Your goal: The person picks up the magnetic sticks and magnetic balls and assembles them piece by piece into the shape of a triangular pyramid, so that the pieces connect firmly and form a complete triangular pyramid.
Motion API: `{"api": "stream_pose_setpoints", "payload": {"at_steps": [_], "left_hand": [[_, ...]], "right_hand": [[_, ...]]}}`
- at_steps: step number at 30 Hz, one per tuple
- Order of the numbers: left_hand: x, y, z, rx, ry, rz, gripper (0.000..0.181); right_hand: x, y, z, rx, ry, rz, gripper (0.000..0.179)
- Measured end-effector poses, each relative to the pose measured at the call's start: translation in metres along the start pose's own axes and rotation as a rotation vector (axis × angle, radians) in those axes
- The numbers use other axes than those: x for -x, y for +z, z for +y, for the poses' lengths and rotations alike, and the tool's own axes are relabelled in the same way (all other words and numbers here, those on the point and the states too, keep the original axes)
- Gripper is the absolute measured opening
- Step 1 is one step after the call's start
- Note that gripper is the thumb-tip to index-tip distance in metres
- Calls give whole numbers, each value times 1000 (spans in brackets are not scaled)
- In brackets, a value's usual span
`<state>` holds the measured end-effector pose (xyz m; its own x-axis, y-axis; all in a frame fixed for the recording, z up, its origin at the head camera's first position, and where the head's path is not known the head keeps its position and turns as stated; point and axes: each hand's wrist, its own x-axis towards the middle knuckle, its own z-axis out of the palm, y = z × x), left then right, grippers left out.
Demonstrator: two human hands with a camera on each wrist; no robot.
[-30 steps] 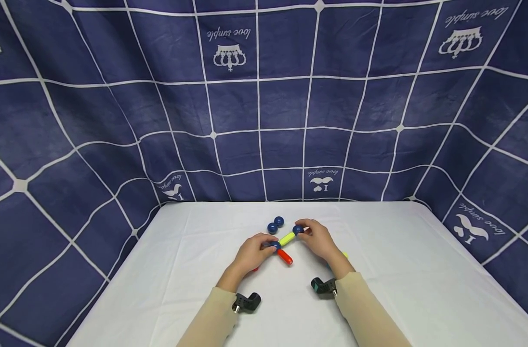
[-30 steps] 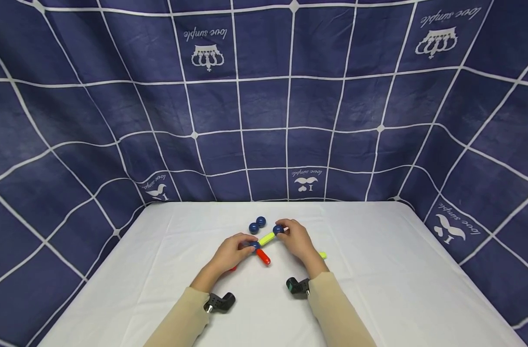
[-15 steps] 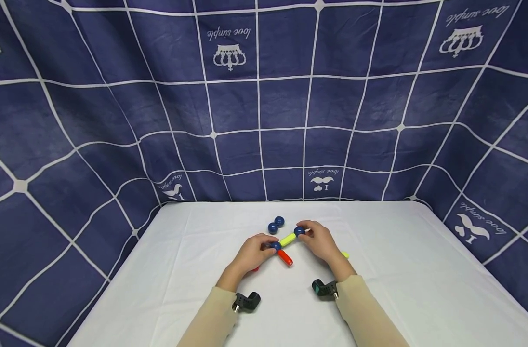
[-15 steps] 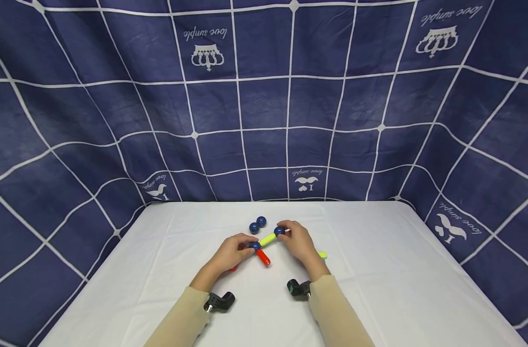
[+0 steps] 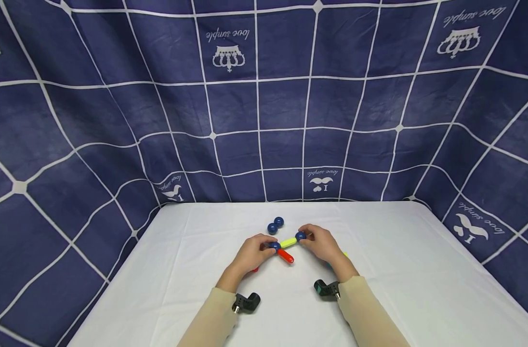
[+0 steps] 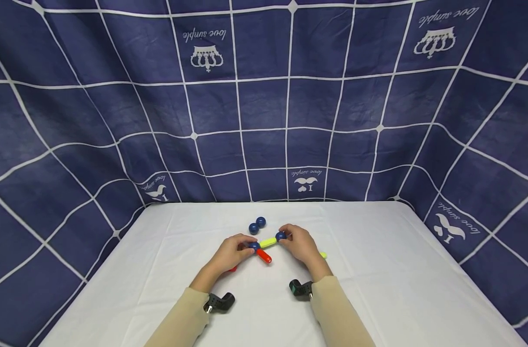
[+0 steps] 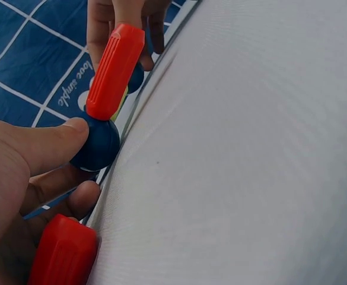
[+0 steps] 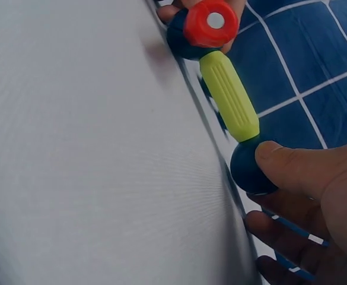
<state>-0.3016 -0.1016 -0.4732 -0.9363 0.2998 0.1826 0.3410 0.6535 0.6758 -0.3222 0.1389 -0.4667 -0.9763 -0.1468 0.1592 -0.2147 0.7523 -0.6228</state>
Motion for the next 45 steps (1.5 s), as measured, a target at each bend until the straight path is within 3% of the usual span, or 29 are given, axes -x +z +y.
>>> {"api": "stream_pose_setpoints", "payload": {"at_steps": [14,21,32,45], "left_hand": [[0,0,0,-6,-16,3,29],[0,1,-1,-16,-7,3,29],[0,1,0,-29,-21,1,29],[-1,1,0,-26,-27,2,29]], "right_hand": [[-1,3,2,29,-20,-8,35],[-6,0,2,-78,-29,-23,35],[-36,4,-9,-236,-25,-94,41],[-63,17,-18,-278,15,-157,45]]}}
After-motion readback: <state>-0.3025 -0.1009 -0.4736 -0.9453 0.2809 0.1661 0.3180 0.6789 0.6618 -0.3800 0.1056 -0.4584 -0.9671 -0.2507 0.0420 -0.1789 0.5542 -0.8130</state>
